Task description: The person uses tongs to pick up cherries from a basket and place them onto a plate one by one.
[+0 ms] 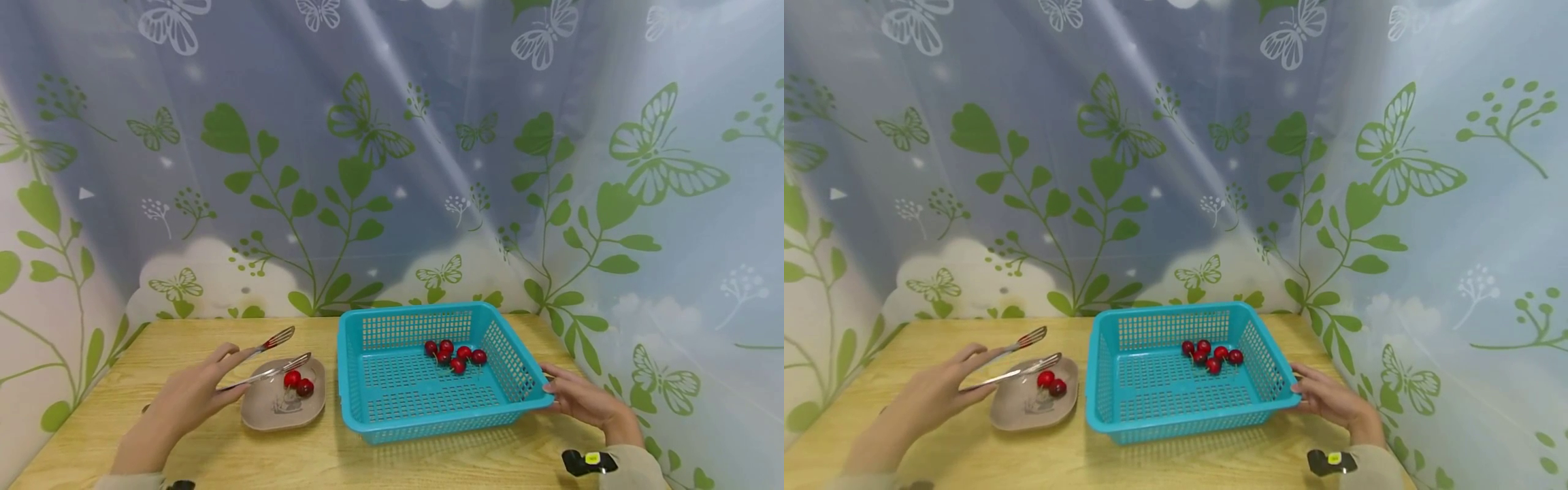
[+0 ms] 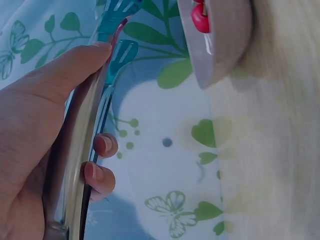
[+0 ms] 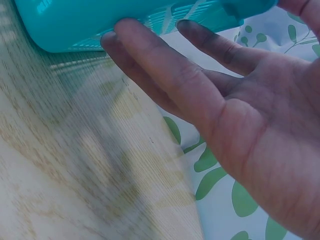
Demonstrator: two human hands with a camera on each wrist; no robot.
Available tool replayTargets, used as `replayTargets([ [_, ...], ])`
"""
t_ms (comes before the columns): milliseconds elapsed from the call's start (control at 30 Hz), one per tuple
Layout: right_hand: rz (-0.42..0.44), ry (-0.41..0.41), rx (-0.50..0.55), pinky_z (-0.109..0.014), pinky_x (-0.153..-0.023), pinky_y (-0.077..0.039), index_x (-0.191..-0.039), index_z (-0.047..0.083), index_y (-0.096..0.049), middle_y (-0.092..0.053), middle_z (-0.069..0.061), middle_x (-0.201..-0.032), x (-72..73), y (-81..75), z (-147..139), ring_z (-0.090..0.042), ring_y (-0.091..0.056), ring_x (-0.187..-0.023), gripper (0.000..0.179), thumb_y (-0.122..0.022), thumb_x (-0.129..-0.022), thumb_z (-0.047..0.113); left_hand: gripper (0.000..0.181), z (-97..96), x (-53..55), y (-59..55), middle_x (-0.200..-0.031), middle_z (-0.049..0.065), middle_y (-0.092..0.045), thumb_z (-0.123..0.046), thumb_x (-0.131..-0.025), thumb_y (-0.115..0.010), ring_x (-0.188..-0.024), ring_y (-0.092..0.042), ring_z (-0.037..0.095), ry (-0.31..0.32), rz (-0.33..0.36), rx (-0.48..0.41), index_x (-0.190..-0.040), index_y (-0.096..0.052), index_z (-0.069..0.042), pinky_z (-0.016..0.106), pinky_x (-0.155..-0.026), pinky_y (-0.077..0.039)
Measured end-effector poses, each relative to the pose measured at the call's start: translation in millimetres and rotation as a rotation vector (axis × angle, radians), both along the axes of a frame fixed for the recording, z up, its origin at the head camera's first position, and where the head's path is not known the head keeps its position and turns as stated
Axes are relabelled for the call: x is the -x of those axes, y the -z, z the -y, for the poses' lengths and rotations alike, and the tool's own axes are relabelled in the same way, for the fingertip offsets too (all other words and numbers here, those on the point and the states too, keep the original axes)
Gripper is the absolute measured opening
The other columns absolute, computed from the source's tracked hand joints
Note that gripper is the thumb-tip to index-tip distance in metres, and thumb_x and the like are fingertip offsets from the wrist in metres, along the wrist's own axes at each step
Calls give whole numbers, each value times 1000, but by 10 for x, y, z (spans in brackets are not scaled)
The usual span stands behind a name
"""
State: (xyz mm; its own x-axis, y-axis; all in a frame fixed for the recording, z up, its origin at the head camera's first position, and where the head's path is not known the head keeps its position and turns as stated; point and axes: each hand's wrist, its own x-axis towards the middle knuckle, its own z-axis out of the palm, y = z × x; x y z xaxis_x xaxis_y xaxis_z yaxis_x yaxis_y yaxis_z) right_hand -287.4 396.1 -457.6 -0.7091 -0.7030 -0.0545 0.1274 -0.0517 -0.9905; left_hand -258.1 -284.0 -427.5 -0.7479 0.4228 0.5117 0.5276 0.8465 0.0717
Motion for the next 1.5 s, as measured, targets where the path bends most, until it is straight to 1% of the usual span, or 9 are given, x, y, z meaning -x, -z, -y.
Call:
replayTargets([
  [133,11,-6,4,-39,-108,-52,-163,10,-17,-63,4,-140,8,1,-7,-14,-68,-121,57,-31,-109,6,55,-73,26,-70,-114,1,-64,-25,-84,-87,-58,-34,-8,29,-21,14,-135,-68,-16,17,-48,-30],
  [200,12,-13,7,-39,-109,-52,-162,13,-20,-62,5,-141,13,4,-10,-14,-68,-122,55,-30,-109,6,55,-113,32,-107,-114,0,-64,-25,-84,-86,-58,-34,-8,41,-27,23,-135,-68,-16,17,-48,-30],
  [333,5,-19,11,-40,-109,-52,-164,7,-13,-62,5,-141,14,8,-8,-14,-68,-122,58,-30,-109,5,55,-198,42,-179,-116,0,-62,-26,-86,-85,-56,-31,-7,53,-31,20,-137,-66,-16,18,-46,-28],
  [467,9,-16,5,-40,-109,-52,-164,6,-12,-62,5,-141,14,8,-7,-14,-68,-122,58,-31,-109,6,57,-290,65,-250,-115,0,-61,-27,-85,-86,-53,-26,-7,70,-68,22,-138,-66,-18,17,-45,-25],
  [833,-6,2,-25,-39,-108,-53,-159,-11,15,-64,6,-139,0,8,-3,-12,-68,-120,70,-31,-109,8,62,-543,155,-453,-114,2,-61,-25,-83,-87,-57,-32,-6,145,-119,60,-140,-64,-16,15,-47,-27],
  [1000,-15,3,-18,-40,-107,-53,-153,-15,24,-63,6,-139,1,1,0,-13,-69,-121,74,-30,-109,6,59,-659,195,-549,-115,1,-61,-28,-87,-85,-57,-31,-4,157,-108,83,-141,-64,-16,15,-47,-25],
  [1200,-15,3,-9,-40,-108,-53,-157,-13,16,-63,6,-140,1,8,-5,-14,-68,-122,71,-31,-108,6,56,-811,240,-632,-115,1,-63,-31,-88,-83,-55,-36,-3,179,-123,119,-140,-64,-19,16,-46,-26],
  [1400,-21,5,-14,-41,-108,-53,-159,-11,12,-62,5,-140,13,19,-15,-14,-68,-122,69,-31,-109,6,57,-968,267,-732,-124,2,-65,-30,-91,-81,-65,-52,1,212,-57,124,-144,-62,-20,17,-51,-35],
  [1500,-21,4,-11,-40,-108,-53,-160,-11,10,-63,5,-140,20,28,-22,-14,-68,-121,68,-31,-109,6,58,-1048,292,-770,-129,1,-64,-30,-92,-80,-67,-53,1,250,-21,101,-145,-61,-19,18,-56,-41],
])
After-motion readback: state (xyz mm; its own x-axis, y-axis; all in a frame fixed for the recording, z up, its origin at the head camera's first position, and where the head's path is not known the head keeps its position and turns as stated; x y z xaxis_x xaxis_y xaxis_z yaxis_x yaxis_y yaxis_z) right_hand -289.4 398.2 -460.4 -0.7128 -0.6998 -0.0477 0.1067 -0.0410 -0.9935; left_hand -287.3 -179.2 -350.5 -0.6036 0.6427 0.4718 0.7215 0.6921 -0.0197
